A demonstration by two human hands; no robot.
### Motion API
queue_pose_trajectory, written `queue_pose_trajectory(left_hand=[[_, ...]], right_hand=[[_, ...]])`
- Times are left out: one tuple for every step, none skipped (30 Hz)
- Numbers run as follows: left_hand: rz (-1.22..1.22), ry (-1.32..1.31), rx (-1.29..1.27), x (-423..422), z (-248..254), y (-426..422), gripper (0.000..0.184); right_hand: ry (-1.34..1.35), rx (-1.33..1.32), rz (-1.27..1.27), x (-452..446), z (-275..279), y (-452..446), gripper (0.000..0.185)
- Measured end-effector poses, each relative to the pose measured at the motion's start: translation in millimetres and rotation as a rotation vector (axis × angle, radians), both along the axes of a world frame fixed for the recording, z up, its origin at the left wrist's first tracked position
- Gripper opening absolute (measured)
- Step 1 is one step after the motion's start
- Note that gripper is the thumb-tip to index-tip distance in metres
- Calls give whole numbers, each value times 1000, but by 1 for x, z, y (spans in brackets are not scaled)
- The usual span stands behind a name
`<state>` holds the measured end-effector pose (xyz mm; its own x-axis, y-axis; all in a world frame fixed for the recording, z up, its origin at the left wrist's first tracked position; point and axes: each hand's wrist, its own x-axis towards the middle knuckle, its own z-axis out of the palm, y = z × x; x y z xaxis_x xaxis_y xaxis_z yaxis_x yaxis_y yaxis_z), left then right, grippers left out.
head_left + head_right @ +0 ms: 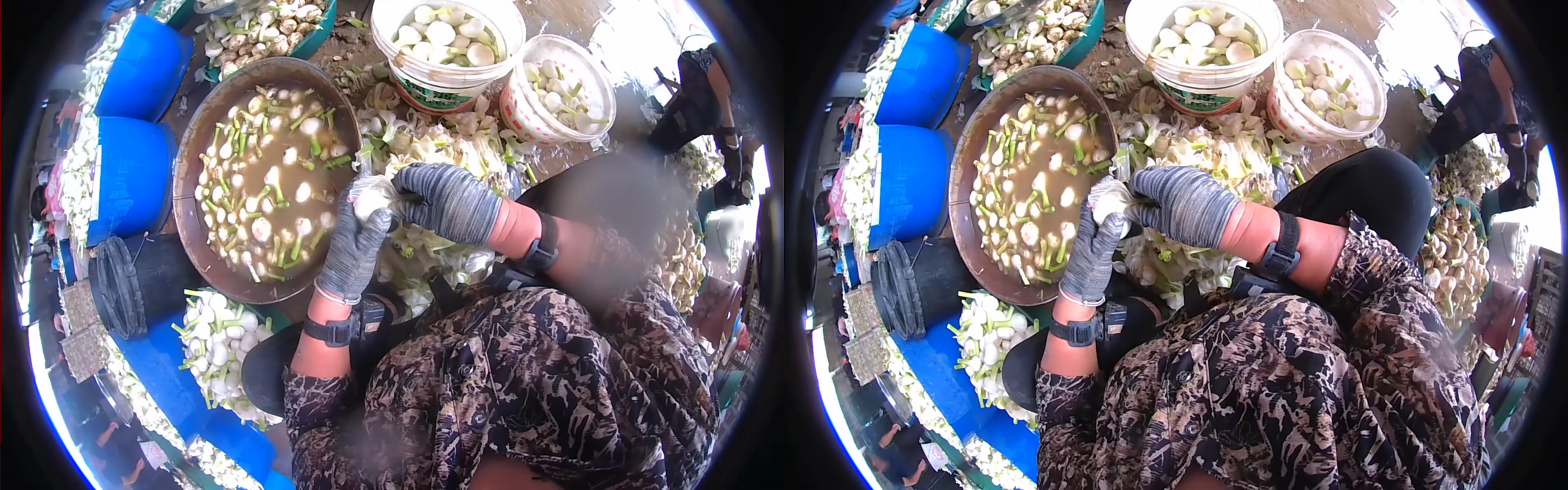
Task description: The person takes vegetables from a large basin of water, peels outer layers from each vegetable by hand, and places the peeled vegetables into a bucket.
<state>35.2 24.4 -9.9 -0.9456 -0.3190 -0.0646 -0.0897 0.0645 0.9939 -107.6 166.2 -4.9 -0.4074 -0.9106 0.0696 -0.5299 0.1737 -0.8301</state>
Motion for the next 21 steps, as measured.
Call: queue_pose_trajectory(left_hand=[[6,-100,-100,0,0,1,62],[-8,-96,-162,1,2,4,57],[-11,-98,-162,3,1,5,57],[-33,-55,-249,4,1,5,56],[-56,-12,-336,4,2,7,56],[-45,-33,-273,5,6,8,58],[-47,-33,-275,6,4,7,58],[-49,-27,-267,8,0,4,59],[-51,-21,-259,10,-2,3,61],[-53,-19,-261,12,-1,4,61],[-39,-118,-239,16,0,5,59],[-23,-216,-217,18,1,6,57],[-20,-214,-218,18,2,7,57],[-2,-150,-99,18,3,10,56],[17,-86,20,18,4,13,54],[19,-85,19,18,5,14,54],[26,1,-58,17,5,15,53],[32,88,-136,17,7,15,53],[33,91,-138,16,10,14,53],[33,81,-165,15,14,12,52],[34,72,-191,15,16,11,52]], right_hand=[[-1,-1,-1,1,-4,0,25],[-127,-22,-32,3,-11,0,24],[-254,-44,-64,3,-16,0,23],[-248,32,-62,1,-12,0,24],[-250,33,-69,-1,-10,0,24],[-166,71,-67,-3,-8,0,25],[-80,107,-62,-6,-6,-1,27],[-123,98,-85,-9,-3,-1,29],[-124,94,-87,-16,-9,-3,29],[-156,125,-85,-25,-10,-7,30],[-224,155,-112,-26,-12,-8,31],[-290,184,-141,-28,-14,-9,31],[-287,183,-139,-27,-14,-9,31],[-321,189,-170,-26,-14,-9,32],[-355,196,-201,-25,-15,-8,32],[-232,162,-143,-28,-19,-6,33],[-107,125,-94,-32,-22,-3,35],[-40,192,-148,-35,-26,-4,37],[27,258,-202,-36,-22,-5,39],[29,273,-175,-37,-18,-4,42],[32,271,-172,-37,-14,-3,42]])
